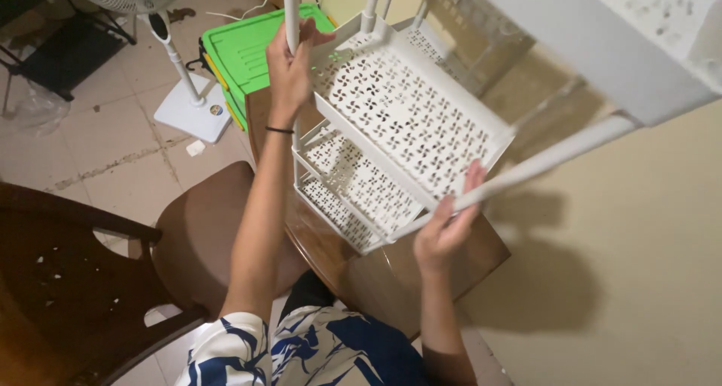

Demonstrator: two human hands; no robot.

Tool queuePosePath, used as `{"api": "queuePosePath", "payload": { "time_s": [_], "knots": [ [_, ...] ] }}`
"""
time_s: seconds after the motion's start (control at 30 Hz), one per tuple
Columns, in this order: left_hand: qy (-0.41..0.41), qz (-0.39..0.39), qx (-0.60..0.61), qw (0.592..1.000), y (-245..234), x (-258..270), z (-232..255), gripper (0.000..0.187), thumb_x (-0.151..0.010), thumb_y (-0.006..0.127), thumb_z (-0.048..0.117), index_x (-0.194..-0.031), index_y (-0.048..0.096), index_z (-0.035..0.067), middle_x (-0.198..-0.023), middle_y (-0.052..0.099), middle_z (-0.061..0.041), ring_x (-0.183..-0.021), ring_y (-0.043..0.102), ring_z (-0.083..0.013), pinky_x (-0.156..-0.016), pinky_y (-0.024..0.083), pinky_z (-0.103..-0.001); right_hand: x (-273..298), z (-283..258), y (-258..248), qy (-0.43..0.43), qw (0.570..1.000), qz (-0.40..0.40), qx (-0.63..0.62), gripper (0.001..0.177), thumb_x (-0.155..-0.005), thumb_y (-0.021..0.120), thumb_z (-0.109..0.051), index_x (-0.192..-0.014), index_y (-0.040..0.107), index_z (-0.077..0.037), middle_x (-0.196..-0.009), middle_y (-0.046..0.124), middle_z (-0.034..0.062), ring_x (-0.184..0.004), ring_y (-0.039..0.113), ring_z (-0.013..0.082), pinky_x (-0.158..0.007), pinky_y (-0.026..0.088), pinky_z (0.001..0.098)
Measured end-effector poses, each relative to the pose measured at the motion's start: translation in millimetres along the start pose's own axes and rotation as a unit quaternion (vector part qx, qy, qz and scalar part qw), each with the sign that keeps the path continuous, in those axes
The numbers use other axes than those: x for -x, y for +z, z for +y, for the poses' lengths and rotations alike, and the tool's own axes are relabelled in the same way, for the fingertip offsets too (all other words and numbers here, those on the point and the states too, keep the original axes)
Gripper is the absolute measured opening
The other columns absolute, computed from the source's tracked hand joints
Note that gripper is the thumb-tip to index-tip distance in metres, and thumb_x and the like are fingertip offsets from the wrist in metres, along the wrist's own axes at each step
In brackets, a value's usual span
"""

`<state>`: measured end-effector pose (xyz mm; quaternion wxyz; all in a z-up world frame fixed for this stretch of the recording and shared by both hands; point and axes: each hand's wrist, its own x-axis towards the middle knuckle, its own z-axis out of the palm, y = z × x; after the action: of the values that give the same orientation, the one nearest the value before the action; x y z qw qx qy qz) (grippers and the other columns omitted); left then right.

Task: The person assembles a white plastic three-tier storage shelf by inserting vertical poles into the basket trays and securing them with small white plastic caps. The person works on a wooden table, attaching each pole and then snapping on the caps to lock the structure in place.

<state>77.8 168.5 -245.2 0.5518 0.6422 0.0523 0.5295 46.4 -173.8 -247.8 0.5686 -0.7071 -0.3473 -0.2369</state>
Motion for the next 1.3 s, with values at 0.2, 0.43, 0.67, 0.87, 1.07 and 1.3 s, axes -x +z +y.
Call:
{"api": "queuePosePath", "payload": {
  "time_s": [0.2,0.43,0.67,0.87,1.07,1.3],
  "knots": [
    [0.022,0.068,-0.112,0.991,10,26,31,0.022,-0.104,0.058,0.003,-0.125,0.064,0.000,-0.094,0.083,-0.007,-0.080,0.069,-0.0067,-0.066,0.045,-0.026,-22,39,-16,0.026,0.999,0.007,0.023,0.054,-0.119,0.036,-0.028,-0.163,0.030,0.003,-0.170,0.031,0.0222,-0.161,0.032,0.0341,-0.134,0.027,0.0460],
    [0.056,0.090,-0.155,0.982,21,41,47,0.028,-0.101,0.056,0.003,-0.128,0.064,0.004,-0.089,0.081,-0.005,-0.073,0.075,-0.0059,-0.057,0.046,-0.024,-46,80,-23,0.073,0.996,0.020,-0.045,0.059,-0.118,0.042,-0.029,-0.165,0.020,0.001,-0.170,0.036,0.0233,-0.160,0.036,0.0302,-0.132,0.030,0.0401],
    [0.012,0.059,-0.217,0.974,31,71,59,0.021,-0.105,0.055,0.006,-0.121,0.068,0.010,-0.091,0.083,-0.002,-0.063,0.075,-0.0066,-0.051,0.056,-0.024,-70,102,-35,0.115,0.990,0.051,-0.063,0.053,-0.117,0.047,-0.018,-0.163,0.030,0.003,-0.154,0.057,0.0263,-0.142,0.058,0.0279,-0.120,0.043,0.0359],
    [0.017,0.063,-0.182,0.981,38,107,64,0.036,-0.104,0.059,0.008,-0.140,0.053,0.007,-0.127,0.076,-0.012,-0.100,0.081,-0.0168,-0.083,0.066,-0.028,-78,110,-42,0.088,0.991,0.039,-0.088,0.050,-0.118,0.045,-0.017,-0.162,0.031,0.002,-0.148,0.063,0.0236,-0.131,0.064,0.0226,-0.115,0.048,0.0338],
    [0.181,0.167,-0.217,0.945,55,160,39,0.069,-0.100,0.068,0.000,-0.155,0.030,0.017,-0.167,0.014,-0.018,-0.162,0.020,-0.0331,-0.132,0.025,-0.047,-73,113,-46,0.139,0.988,0.043,-0.059,0.051,-0.116,0.043,-0.020,-0.161,0.036,0.003,-0.137,0.065,0.0223,-0.119,0.060,0.0199,-0.106,0.048,0.0316],
    [0.106,-0.132,-0.248,0.954,77,254,-16,0.020,-0.086,0.067,0.004,-0.105,0.062,0.003,-0.143,0.052,-0.021,-0.140,0.048,-0.0382,-0.123,0.037,-0.053,-57,121,-48,0.147,0.988,0.040,-0.034,0.049,-0.117,0.040,-0.026,-0.157,0.042,0.003,-0.155,0.052,0.0175,-0.144,0.051,0.0238,-0.122,0.038,0.0368]
  ]
}}
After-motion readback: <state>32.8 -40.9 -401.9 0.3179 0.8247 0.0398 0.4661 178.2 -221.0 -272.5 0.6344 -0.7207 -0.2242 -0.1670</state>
